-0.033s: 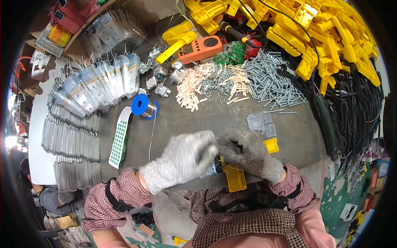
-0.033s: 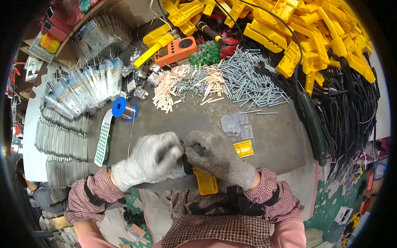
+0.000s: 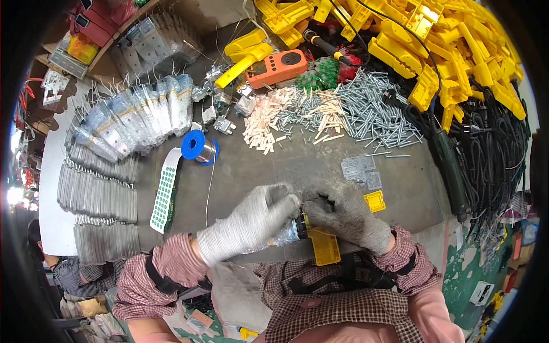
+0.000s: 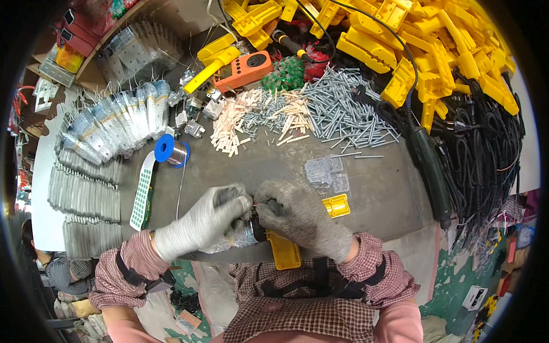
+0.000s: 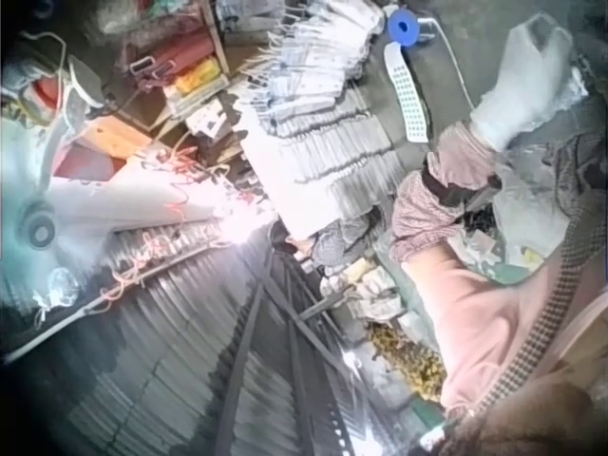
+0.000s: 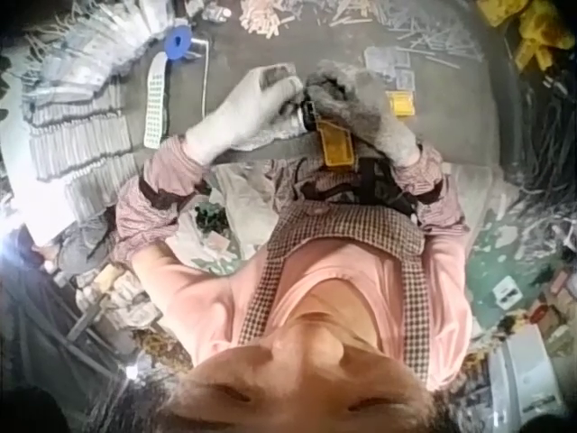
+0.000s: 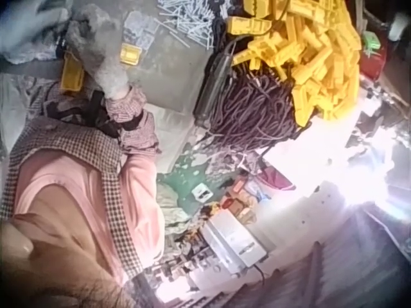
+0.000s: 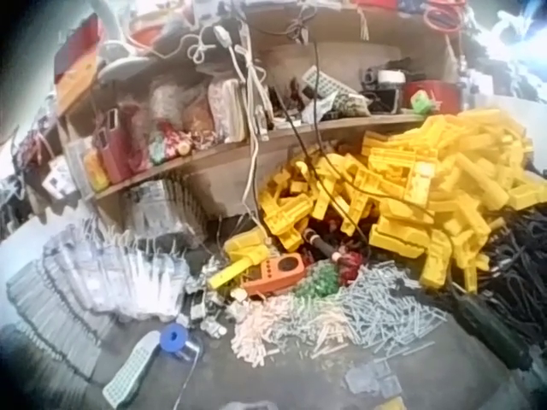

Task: Assembling electronic and mechanical components into yellow plastic housings at a workshop bench.

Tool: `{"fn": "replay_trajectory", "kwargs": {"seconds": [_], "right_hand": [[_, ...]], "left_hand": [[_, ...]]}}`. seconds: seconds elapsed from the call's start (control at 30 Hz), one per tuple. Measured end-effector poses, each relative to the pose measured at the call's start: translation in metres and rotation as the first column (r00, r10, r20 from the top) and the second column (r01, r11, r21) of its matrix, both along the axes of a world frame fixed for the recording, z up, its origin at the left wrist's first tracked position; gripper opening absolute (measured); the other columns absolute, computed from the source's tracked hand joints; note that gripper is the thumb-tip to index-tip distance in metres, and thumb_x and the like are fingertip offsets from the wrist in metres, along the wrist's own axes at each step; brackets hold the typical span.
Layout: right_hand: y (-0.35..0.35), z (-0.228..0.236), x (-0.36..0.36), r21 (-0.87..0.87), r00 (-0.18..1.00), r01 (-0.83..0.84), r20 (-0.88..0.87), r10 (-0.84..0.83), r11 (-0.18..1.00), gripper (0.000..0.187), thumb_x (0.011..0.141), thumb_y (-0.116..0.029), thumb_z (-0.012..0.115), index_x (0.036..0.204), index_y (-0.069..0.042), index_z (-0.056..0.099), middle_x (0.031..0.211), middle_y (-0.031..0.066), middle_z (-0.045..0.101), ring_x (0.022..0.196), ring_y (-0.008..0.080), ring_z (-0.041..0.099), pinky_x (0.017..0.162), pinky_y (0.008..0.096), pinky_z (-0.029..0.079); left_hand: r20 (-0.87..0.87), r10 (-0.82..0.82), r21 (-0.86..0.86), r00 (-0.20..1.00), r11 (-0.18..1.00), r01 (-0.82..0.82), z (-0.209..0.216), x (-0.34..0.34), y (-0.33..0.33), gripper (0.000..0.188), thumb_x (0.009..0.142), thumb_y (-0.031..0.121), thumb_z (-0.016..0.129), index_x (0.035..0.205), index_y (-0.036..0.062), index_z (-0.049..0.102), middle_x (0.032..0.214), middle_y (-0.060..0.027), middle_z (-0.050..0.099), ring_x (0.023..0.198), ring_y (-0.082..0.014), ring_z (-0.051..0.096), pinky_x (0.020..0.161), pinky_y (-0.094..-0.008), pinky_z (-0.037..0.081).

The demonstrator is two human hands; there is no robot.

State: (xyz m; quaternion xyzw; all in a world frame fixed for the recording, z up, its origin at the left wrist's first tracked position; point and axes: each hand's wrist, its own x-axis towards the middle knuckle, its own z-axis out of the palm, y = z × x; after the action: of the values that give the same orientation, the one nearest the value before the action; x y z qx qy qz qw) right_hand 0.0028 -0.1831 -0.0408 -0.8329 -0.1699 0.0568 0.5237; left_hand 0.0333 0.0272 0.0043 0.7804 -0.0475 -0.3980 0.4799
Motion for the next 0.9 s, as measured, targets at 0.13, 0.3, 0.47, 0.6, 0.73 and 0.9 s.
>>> {"fn": "replay_trajectory", "kwargs": {"seconds": [0.13, 0.3, 0.47, 0.6, 0.73, 0.9], "right_hand": [[-0.002, -0.003, 0.002, 0.027, 1.000, 0.005, 0.007, -0.005, 1.000, 0.015, 0.086, -0.016, 0.070, 0.098, -0.006, 0.068, 0.085, 0.0145, 0.068, 0.078, 0.0324, 0.069, 0.068, 0.0424, 0.053], [0.000, -0.003, 0.002, 0.028, 0.998, -0.008, 0.055, 0.006, 1.000, 0.017, 0.085, -0.016, 0.071, 0.099, -0.006, 0.066, 0.083, 0.0156, 0.067, 0.077, 0.0322, 0.068, 0.068, 0.0428, 0.053], [0.003, -0.002, -0.001, -0.020, 0.999, 0.026, 0.033, -0.025, 0.999, 0.018, 0.085, -0.016, 0.072, 0.098, -0.007, 0.064, 0.081, 0.0154, 0.067, 0.075, 0.0327, 0.068, 0.067, 0.0433, 0.053], [0.002, -0.003, 0.004, -0.025, 0.997, -0.008, 0.079, 0.010, 1.000, 0.015, 0.087, -0.015, 0.070, 0.098, -0.007, 0.064, 0.082, 0.0155, 0.067, 0.074, 0.0328, 0.068, 0.066, 0.0437, 0.053], [0.002, -0.005, 0.001, -0.031, 0.997, -0.057, 0.059, 0.059, 0.998, 0.016, 0.088, -0.016, 0.070, 0.100, -0.006, 0.065, 0.082, 0.0166, 0.068, 0.074, 0.0332, 0.069, 0.066, 0.0432, 0.054], [0.002, -0.003, 0.000, -0.012, 1.000, -0.024, 0.009, 0.024, 1.000, 0.017, 0.088, -0.017, 0.070, 0.101, -0.006, 0.066, 0.082, 0.0168, 0.069, 0.076, 0.0329, 0.070, 0.067, 0.0422, 0.054]], "left_hand": [[-0.428, 0.139, -0.032, 0.893, 0.985, -0.169, 0.008, 0.017, 0.002, 0.021, 0.101, 0.024, 0.051, 0.095, 0.0059, 0.058, 0.076, -0.0002, 0.057, 0.067, -0.0111, 0.058, 0.063, -0.0279, 0.049], [0.565, -0.327, 0.257, 0.758, 0.942, 0.215, 0.006, 0.000, 0.004, 0.024, 0.101, 0.026, 0.052, 0.093, 0.0049, 0.059, 0.079, -0.0017, 0.058, 0.071, -0.0118, 0.059, 0.065, -0.0276, 0.048], [-0.251, 0.011, 0.063, 0.968, 0.998, 0.005, 0.017, 0.018, 0.002, 0.027, 0.098, 0.031, 0.059, 0.094, 0.0048, 0.062, 0.078, -0.0048, 0.058, 0.061, -0.0134, 0.056, 0.054, -0.0285, 0.044], [0.485, -0.647, 0.435, 0.589, 0.762, 0.479, 0.013, 0.015, 0.012, 0.033, 0.088, 0.036, 0.065, 0.102, 0.0061, 0.063, 0.100, -0.0084, 0.061, 0.081, -0.0226, 0.061, 0.070, -0.0379, 0.047], [0.577, -0.812, 0.786, -0.086, 0.523, 0.329, 0.007, 0.008, 0.013, 0.031, 0.092, 0.036, 0.066, 0.103, 0.0067, 0.065, 0.103, -0.0076, 0.066, 0.083, -0.0211, 0.063, 0.075, -0.0375, 0.051], [-0.044, 0.034, -0.001, 0.998, 0.999, -0.034, 0.000, 0.009, 0.009, 0.032, 0.106, 0.030, 0.052, 0.091, 0.0035, 0.062, 0.077, 0.0022, 0.058, 0.075, -0.0045, 0.051, 0.067, -0.0242, 0.044]]}}
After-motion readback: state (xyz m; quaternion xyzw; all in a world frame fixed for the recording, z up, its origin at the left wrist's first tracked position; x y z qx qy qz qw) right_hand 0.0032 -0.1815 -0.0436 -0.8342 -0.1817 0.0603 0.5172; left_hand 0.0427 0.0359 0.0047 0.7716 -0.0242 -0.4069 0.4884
